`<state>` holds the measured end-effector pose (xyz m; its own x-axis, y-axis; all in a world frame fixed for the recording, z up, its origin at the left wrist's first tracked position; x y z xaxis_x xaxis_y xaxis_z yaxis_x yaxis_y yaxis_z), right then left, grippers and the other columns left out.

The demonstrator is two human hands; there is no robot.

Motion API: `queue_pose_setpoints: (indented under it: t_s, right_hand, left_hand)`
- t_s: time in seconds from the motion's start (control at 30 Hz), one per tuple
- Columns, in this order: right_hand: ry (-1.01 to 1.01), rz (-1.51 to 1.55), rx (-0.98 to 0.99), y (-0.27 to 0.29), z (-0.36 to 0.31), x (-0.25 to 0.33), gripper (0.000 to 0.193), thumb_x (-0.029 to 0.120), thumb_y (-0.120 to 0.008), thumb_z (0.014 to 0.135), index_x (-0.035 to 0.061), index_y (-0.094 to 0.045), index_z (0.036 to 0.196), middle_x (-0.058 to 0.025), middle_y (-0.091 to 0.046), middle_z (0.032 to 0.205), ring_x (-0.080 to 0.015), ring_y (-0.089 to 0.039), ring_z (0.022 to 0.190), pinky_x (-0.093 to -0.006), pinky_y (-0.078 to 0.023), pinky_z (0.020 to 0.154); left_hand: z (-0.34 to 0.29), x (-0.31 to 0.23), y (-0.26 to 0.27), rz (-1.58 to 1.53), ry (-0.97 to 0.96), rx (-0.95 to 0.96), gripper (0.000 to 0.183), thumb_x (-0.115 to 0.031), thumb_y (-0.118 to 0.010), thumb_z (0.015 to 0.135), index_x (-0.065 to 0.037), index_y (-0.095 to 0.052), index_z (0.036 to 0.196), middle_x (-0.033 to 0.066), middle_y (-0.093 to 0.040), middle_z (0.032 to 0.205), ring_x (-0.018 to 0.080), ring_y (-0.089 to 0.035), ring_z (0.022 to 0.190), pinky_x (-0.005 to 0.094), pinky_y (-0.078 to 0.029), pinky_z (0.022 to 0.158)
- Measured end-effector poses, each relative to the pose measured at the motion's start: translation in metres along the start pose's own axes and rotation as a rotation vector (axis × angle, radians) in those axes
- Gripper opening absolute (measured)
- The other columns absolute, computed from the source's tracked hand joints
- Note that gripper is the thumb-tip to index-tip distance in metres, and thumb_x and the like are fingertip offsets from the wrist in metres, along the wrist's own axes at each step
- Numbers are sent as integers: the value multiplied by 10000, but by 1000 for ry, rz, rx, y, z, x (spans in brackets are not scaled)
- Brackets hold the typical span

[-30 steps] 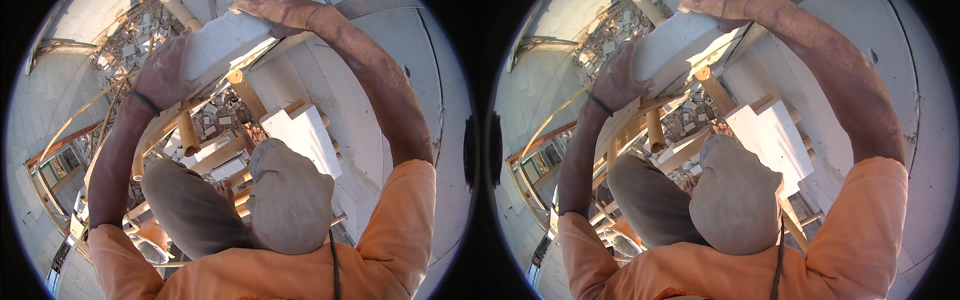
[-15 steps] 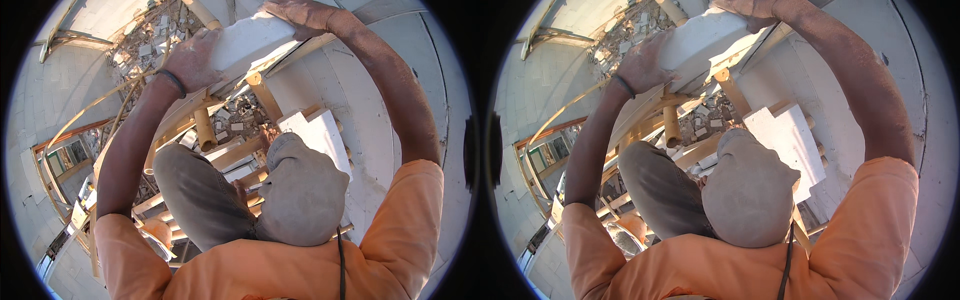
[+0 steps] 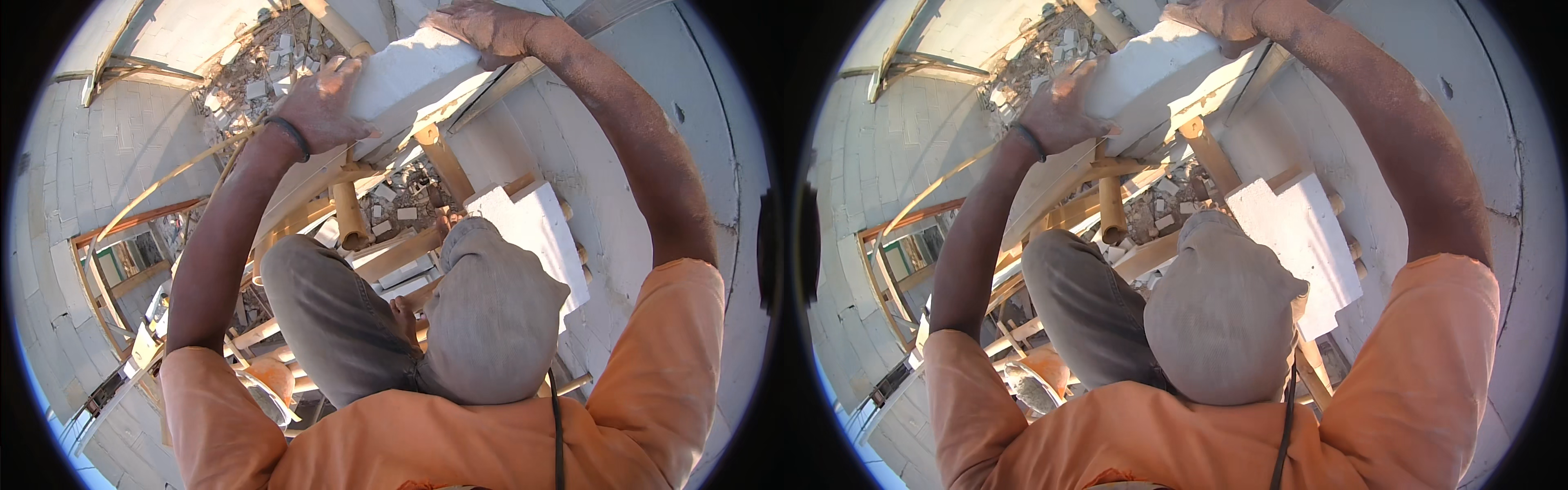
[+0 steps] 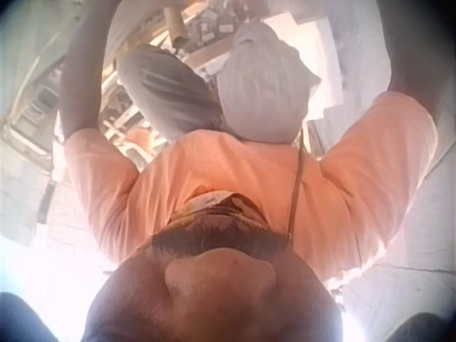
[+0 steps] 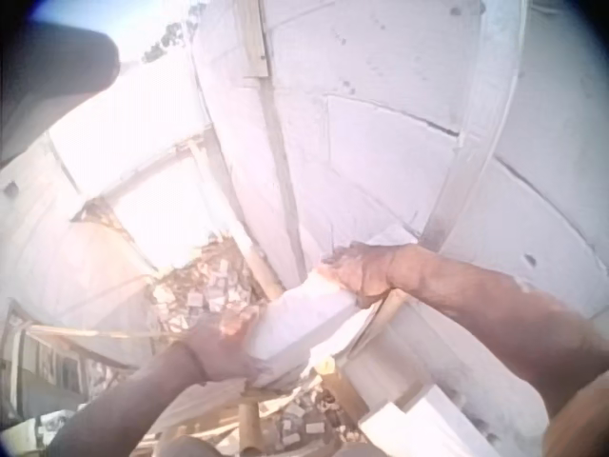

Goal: The person applies mortar with a trowel to concrete blocks, positions them on a wall, and taps them into place with a hammer while standing on a bamboo scaffold.

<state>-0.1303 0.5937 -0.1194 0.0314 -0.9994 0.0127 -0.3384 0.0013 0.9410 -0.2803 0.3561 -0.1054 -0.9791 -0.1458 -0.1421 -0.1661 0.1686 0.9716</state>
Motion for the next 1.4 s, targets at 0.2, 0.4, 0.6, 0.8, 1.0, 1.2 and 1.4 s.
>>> queue_pose_setpoints:
  t_s: [0.2, 0.4, 0.6, 0.8, 1.0, 1.2, 1.4]
  right_hand:
    - [-239, -22, -134, 4, -9, 25, 1231, 95, -882, 507, 349, -218, 1512, 2, -312, 1545, -214, -272, 1434, -418, -132, 1242]
    - [-313, 99, -200, 32, -35, 60, 999, 174, -798, 706, 332, -228, 1512, -15, -309, 1546, -226, -265, 1434, -436, -141, 1241]
    - [-288, 330, -798, 41, -49, 108, 617, 168, -728, 821, 184, -468, 1381, -86, -515, 1370, -275, -458, 1294, -418, -365, 1096]
    - [-644, 1115, -412, -79, -81, 178, 365, 86, -654, 879, 13, -569, 1226, -154, -685, 1033, -251, -675, 949, -357, -535, 842]
    - [-735, 1503, -412, -157, -114, 228, 392, 129, -664, 889, -7, -562, 1242, -148, -670, 966, -217, -669, 867, -323, -545, 783]
    - [-585, 535, -840, -13, -93, 156, 526, 24, -747, 774, 61, -552, 1261, -98, -616, 1072, -222, -603, 988, -330, -515, 816]
    - [-237, -25, -356, 30, -40, 49, 994, 77, -829, 662, 245, -306, 1491, -71, -455, 1431, -269, -422, 1314, -433, -296, 1187]
  left_hand:
    - [-3, 34, 15, -471, -37, 51, 918, -538, -726, 767, 22, -394, 1415, 232, -520, 1356, 309, -526, 1254, 390, -412, 1066]
    - [-25, 51, 8, -760, 232, -49, 872, -536, -728, 775, 20, -443, 1384, 184, -549, 1342, 293, -531, 1249, 381, -412, 1066]
    - [-46, 46, -9, -672, 153, -302, 706, -418, -735, 802, -59, -512, 1367, 179, -509, 1396, 307, -489, 1293, 379, -368, 1097]
    - [-69, 67, -45, -1182, 167, -471, 709, -404, -771, 788, -43, -521, 1345, 163, -556, 1330, 280, -516, 1263, 386, -400, 1079]
    - [-56, 23, -23, -827, 115, -392, 856, -371, -817, 731, -71, -418, 1427, 154, -456, 1433, 287, -412, 1355, 417, -323, 1138]
    - [-57, 28, -37, -800, 60, -308, 980, -354, -853, 680, -72, -337, 1464, 177, -439, 1434, 319, -411, 1349, 425, -339, 1128]
    - [-44, 30, -47, -646, 69, -351, 962, -402, -853, 664, -79, -371, 1431, 172, -464, 1405, 350, -469, 1289, 429, -388, 1090]
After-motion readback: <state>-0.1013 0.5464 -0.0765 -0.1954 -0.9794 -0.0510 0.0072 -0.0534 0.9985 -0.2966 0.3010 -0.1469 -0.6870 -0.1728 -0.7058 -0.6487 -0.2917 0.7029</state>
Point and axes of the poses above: each hand's wrist, its own z-axis towards the middle knuckle, its own y-axis out of the back of the hand, x = y × z, the point moved 2 cm from there along z, towards the middle knuckle
